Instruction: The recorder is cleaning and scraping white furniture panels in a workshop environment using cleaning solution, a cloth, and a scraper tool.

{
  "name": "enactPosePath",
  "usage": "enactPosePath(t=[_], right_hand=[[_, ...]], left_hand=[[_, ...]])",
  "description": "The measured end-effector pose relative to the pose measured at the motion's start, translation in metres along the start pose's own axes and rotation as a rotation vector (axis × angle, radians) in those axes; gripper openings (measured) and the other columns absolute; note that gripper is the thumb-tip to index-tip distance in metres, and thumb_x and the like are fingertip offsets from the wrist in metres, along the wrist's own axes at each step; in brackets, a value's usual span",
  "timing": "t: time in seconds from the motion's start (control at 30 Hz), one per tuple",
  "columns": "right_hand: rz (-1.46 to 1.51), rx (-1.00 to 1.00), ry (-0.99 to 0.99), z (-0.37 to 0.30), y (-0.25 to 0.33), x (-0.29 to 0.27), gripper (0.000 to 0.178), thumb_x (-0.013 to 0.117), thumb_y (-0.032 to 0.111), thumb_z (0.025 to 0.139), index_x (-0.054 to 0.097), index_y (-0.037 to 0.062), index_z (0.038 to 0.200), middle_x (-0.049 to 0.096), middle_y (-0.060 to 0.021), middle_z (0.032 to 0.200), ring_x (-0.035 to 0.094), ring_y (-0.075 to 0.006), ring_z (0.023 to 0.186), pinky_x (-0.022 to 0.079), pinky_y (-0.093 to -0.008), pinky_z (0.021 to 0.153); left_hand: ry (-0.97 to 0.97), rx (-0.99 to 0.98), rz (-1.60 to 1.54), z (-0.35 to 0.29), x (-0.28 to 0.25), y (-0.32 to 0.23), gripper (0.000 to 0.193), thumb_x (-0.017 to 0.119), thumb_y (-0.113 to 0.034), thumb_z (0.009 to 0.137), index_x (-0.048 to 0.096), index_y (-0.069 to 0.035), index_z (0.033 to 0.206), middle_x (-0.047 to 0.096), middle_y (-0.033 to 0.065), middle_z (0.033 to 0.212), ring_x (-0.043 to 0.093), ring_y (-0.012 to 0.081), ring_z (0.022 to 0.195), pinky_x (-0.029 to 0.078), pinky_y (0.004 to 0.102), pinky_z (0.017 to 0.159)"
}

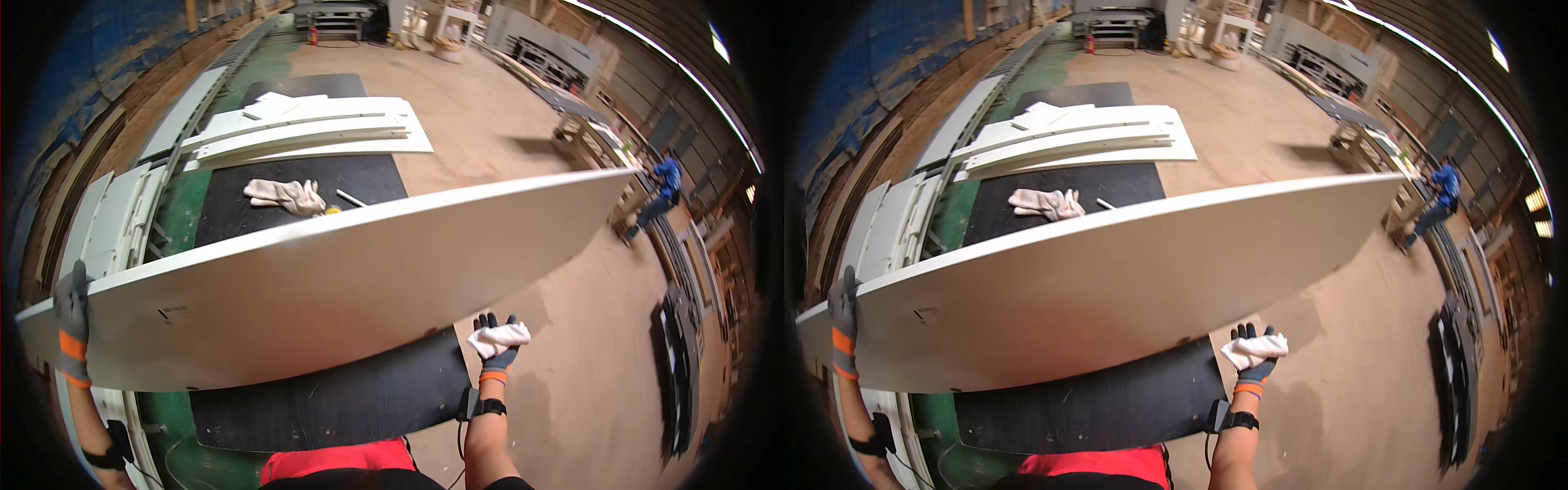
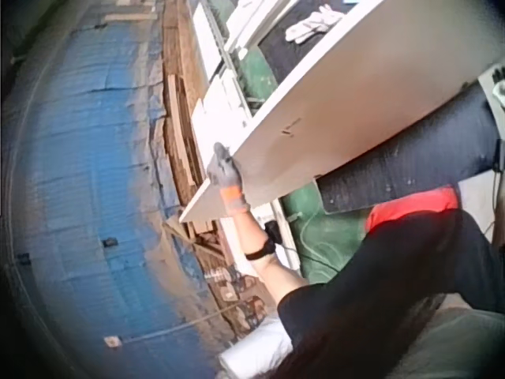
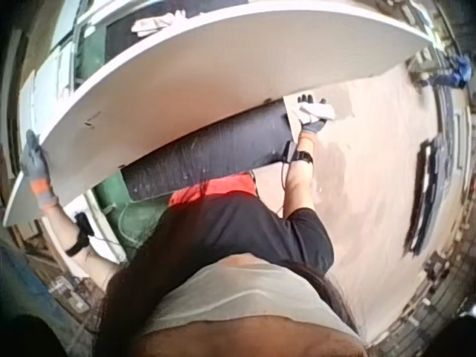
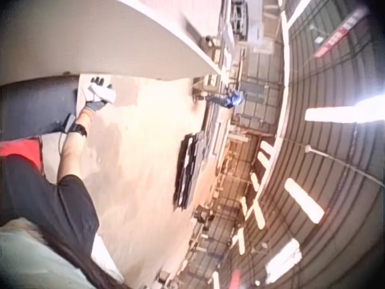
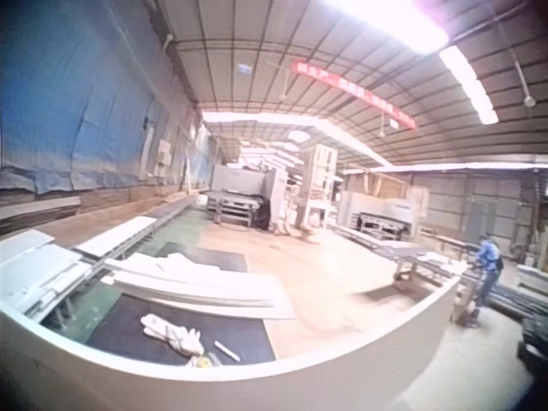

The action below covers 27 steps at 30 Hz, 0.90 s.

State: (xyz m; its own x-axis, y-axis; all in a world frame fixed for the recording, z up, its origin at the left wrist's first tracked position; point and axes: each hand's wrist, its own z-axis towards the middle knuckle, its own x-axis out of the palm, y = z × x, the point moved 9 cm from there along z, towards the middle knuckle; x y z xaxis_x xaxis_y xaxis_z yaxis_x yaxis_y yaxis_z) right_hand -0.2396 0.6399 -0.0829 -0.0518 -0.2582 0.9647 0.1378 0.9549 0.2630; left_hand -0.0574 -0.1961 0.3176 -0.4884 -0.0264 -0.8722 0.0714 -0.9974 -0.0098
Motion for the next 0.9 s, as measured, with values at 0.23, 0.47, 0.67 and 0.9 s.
enactPosePath(t=[0.23, 0.47, 0.67, 0.9], right_hand=[[-1.417, -0.637, 0.047, 0.071, 0.042, -0.026, 0.036, 0.059, 0.039, 0.088, 0.038, 0.0119, 0.095, 0.044, 0.0016, 0.091, 0.044, -0.0139, 0.079, 0.045, -0.0294, 0.074], [-1.57, -0.689, -0.326, -0.003, 0.071, 0.012, 0.038, 0.064, 0.021, 0.081, 0.029, 0.0112, 0.093, 0.034, 0.0011, 0.084, 0.036, -0.013, 0.073, 0.043, -0.0288, 0.074], [-1.089, -0.319, -0.487, -0.101, 0.139, -0.014, 0.024, 0.055, 0.033, 0.092, 0.039, 0.0162, 0.086, 0.043, 0.0019, 0.079, 0.044, -0.0135, 0.069, 0.043, -0.0316, 0.064], [-1.125, -0.27, -0.656, -0.182, 0.16, -0.037, 0.019, 0.048, 0.031, 0.1, 0.05, 0.0127, 0.106, 0.053, 0.0004, 0.093, 0.053, -0.0136, 0.076, 0.047, -0.0319, 0.066]], left_hand=[[-0.335, -0.106, -0.06, 0.049, 0.012, -0.039, 0.066, 0.041, -0.047, 0.1, 0.064, 0.004, 0.065, 0.056, 0.0199, 0.057, 0.058, 0.0323, 0.055, 0.042, 0.0412, 0.06], [-0.043, -0.228, 0.031, 0.049, 0.078, -0.008, 0.046, 0.042, -0.032, 0.095, 0.067, 0.001, 0.076, 0.059, 0.0218, 0.065, 0.058, 0.0381, 0.06, 0.042, 0.044, 0.06], [0.207, -0.339, -0.026, 0.042, 0.158, -0.013, 0.046, 0.046, -0.033, 0.095, 0.065, -0.001, 0.068, 0.062, 0.0197, 0.069, 0.057, 0.0364, 0.073, 0.041, 0.0458, 0.07], [0.455, -0.309, 0.015, 0.018, 0.242, -0.018, 0.054, 0.044, -0.044, 0.097, 0.067, 0.001, 0.078, 0.062, 0.0217, 0.075, 0.058, 0.0401, 0.074, 0.043, 0.0472, 0.074]])
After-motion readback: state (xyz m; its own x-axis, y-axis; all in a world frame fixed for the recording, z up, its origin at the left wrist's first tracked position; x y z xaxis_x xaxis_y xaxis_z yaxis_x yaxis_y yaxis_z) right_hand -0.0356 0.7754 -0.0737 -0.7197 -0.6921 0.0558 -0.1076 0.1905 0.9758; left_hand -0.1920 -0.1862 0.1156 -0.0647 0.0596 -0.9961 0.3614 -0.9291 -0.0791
